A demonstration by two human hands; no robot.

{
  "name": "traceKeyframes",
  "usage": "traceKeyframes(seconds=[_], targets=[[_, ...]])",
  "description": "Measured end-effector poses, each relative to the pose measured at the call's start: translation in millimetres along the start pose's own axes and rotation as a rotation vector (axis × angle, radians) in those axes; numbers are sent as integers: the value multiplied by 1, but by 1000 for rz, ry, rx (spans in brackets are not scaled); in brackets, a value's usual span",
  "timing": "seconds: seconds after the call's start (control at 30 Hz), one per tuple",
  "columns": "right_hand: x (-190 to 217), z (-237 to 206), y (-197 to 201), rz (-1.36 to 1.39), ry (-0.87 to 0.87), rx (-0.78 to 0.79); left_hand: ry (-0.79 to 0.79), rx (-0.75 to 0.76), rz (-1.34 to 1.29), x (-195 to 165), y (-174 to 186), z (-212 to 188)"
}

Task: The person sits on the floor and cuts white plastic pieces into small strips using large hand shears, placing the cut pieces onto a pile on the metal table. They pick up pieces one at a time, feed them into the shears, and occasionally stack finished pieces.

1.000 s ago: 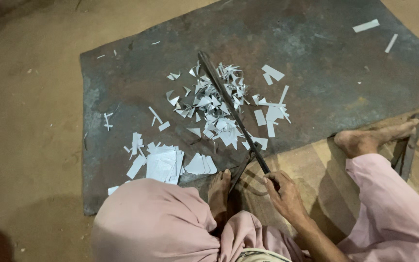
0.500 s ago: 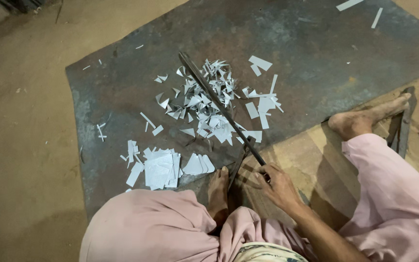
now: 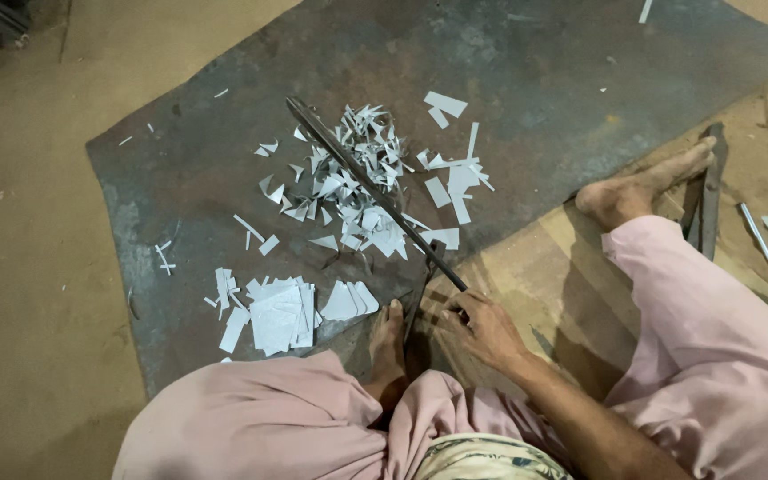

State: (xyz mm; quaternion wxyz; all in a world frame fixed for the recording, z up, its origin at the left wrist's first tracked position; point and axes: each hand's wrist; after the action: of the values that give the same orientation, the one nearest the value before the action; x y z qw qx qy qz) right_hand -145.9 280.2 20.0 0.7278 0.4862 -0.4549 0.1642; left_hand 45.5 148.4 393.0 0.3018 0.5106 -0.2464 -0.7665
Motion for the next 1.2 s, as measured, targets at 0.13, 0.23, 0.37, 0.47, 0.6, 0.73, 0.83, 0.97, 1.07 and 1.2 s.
traceKeyframes(seconds=[0.13, 0.23, 0.37, 0.47, 0.6, 0.73, 0.83, 0.97, 1.07, 1.2], targets=[[-1, -1, 3, -24, -43, 29, -31, 25, 13, 5, -7, 7], [-4, -2, 3, -40, -52, 58, 53, 48, -32, 5, -10, 8], [-6, -4, 1, -34, -24, 66, 101, 26, -44, 6, -9, 3], [-3, -4, -2, -8, 34, 41, 114, 3, -48, 7, -10, 1], [3, -1, -2, -3, -45, 102, 130, -24, -32, 8, -11, 1], [7, 0, 0, -53, -107, 143, 131, -35, -121, 13, -12, 3], [10, -1, 0, -41, -57, 118, 129, -27, -112, 18, -10, 4], [16, 0, -6, -76, -96, 144, 125, -20, -111, 25, -12, 0], [18, 6, -13, -63, -29, 129, 98, -34, -94, 31, -9, -11], [19, 6, -22, -43, 1, 134, -86, -75, -21, 48, -1, -34]])
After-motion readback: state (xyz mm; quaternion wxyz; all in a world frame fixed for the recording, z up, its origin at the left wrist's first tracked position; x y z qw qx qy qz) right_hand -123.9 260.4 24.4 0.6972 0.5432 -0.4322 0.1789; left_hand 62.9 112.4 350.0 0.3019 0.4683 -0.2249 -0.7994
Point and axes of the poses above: each hand's wrist, its own z-axis towards the middle knuckle, its own y-axis out of the back of the hand, x = y × z, and after that the axes turned 9 degrees about -x, right-handed
